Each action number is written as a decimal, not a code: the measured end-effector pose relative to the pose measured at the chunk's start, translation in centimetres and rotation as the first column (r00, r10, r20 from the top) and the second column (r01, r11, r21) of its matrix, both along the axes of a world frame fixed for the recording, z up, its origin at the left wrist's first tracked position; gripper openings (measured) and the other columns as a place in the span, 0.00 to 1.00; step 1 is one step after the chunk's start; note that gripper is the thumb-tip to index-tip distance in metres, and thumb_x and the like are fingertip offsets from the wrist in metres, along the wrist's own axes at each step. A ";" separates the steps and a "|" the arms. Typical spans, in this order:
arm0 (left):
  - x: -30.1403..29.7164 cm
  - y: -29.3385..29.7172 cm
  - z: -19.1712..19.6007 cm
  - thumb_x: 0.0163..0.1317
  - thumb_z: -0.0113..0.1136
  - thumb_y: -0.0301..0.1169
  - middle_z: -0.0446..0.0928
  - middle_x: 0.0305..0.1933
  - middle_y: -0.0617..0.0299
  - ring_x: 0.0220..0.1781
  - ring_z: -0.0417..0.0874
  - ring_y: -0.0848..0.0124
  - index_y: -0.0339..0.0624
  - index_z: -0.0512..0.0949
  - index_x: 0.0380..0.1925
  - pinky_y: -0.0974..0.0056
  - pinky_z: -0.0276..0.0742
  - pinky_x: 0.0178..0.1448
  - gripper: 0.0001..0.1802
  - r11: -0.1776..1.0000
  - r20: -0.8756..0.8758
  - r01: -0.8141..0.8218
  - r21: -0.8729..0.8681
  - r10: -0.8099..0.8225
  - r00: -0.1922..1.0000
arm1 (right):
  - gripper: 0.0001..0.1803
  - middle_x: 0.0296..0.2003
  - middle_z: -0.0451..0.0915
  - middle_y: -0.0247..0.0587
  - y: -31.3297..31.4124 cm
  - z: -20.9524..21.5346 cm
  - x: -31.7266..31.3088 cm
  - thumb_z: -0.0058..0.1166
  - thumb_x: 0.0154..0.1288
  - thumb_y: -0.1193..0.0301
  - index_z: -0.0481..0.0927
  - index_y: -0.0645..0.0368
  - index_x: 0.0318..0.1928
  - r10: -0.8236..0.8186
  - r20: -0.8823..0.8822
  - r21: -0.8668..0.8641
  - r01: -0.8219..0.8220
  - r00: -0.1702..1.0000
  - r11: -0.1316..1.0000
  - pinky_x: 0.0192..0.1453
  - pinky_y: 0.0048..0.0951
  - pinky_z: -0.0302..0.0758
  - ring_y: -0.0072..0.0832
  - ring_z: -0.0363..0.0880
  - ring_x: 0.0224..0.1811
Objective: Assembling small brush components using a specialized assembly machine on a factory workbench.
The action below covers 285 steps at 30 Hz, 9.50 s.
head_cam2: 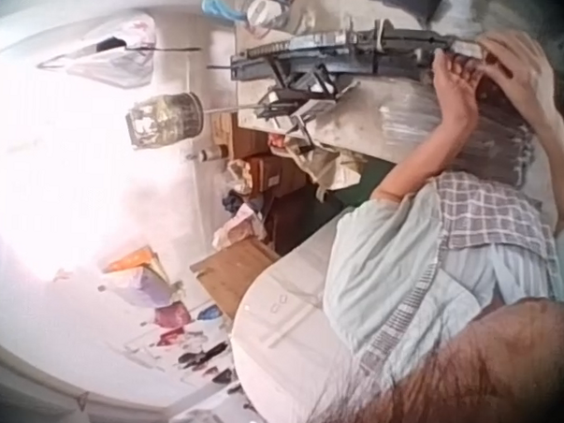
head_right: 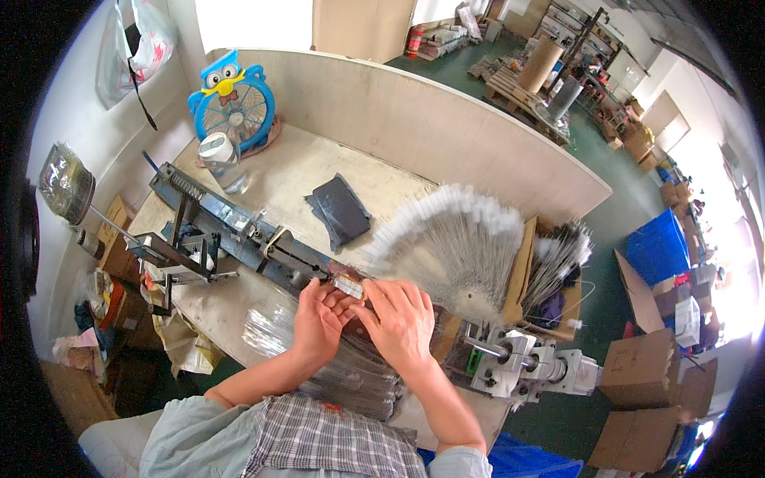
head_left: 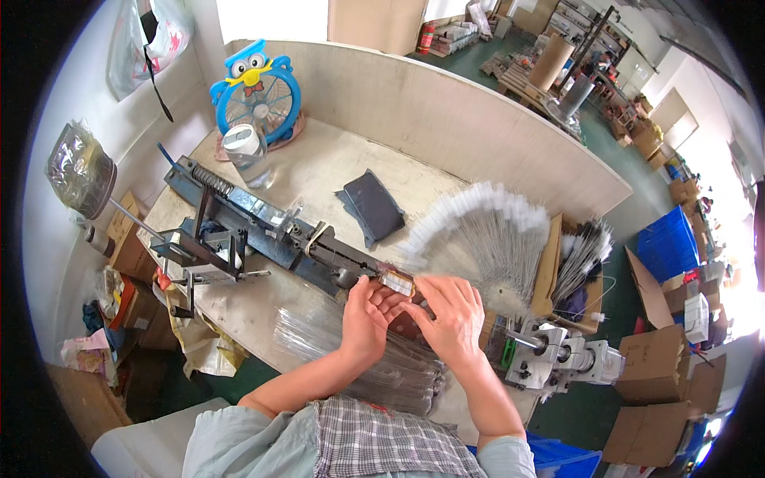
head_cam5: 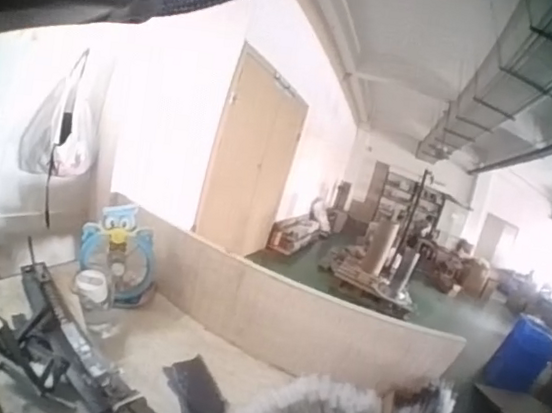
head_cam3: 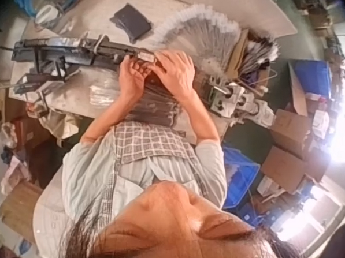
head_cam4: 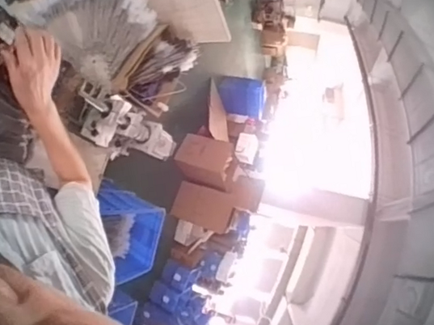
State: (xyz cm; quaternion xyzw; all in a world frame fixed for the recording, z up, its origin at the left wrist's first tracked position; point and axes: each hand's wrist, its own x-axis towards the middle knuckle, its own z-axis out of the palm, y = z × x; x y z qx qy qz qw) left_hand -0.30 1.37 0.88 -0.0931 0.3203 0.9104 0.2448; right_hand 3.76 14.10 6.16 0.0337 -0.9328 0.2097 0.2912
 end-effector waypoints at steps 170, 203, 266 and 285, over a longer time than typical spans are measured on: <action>-6.1 -22.0 -8.0 0.61 0.60 0.38 0.76 0.28 0.73 0.28 0.75 0.79 0.48 0.77 0.33 0.70 0.74 0.36 0.08 0.909 0.211 -0.263 -0.323 0.339 0.917 | 0.08 0.32 0.74 0.44 -0.1 -3.5 1.4 0.58 0.55 0.76 0.77 0.60 0.37 0.324 0.371 -0.220 -0.257 0.870 0.941 0.37 0.38 0.76 0.43 0.76 0.35; 1.5 1.8 -1.2 0.66 0.55 0.31 0.77 0.29 0.63 0.24 0.72 0.79 0.37 0.77 0.37 0.74 0.66 0.29 0.08 0.899 -0.222 0.131 -0.418 -0.241 0.945 | 0.08 0.28 0.79 0.37 6.5 -0.5 3.8 0.62 0.52 0.72 0.83 0.59 0.35 0.261 0.209 -0.338 -0.181 0.942 0.924 0.35 0.30 0.72 0.32 0.76 0.29; 0.4 -0.2 -0.7 0.63 0.52 0.27 0.77 0.41 0.62 0.44 0.79 0.72 0.39 0.73 0.40 0.65 0.75 0.49 0.07 0.998 0.067 -0.033 0.048 0.030 0.997 | 0.16 0.40 0.78 0.30 -1.0 -2.0 -1.1 0.64 0.47 0.69 0.82 0.50 0.40 0.055 -0.028 -0.023 -0.055 0.998 0.998 0.45 0.35 0.69 0.31 0.74 0.46; 0.8 0.4 0.1 0.66 0.49 0.29 0.78 0.40 0.63 0.42 0.80 0.73 0.41 0.73 0.38 0.65 0.75 0.49 0.05 0.998 0.000 -0.044 -0.050 0.044 0.999 | 0.16 0.38 0.78 0.29 -0.2 -2.2 -0.4 0.65 0.47 0.69 0.83 0.51 0.40 0.032 -0.079 0.033 -0.029 0.996 0.999 0.43 0.34 0.69 0.30 0.75 0.42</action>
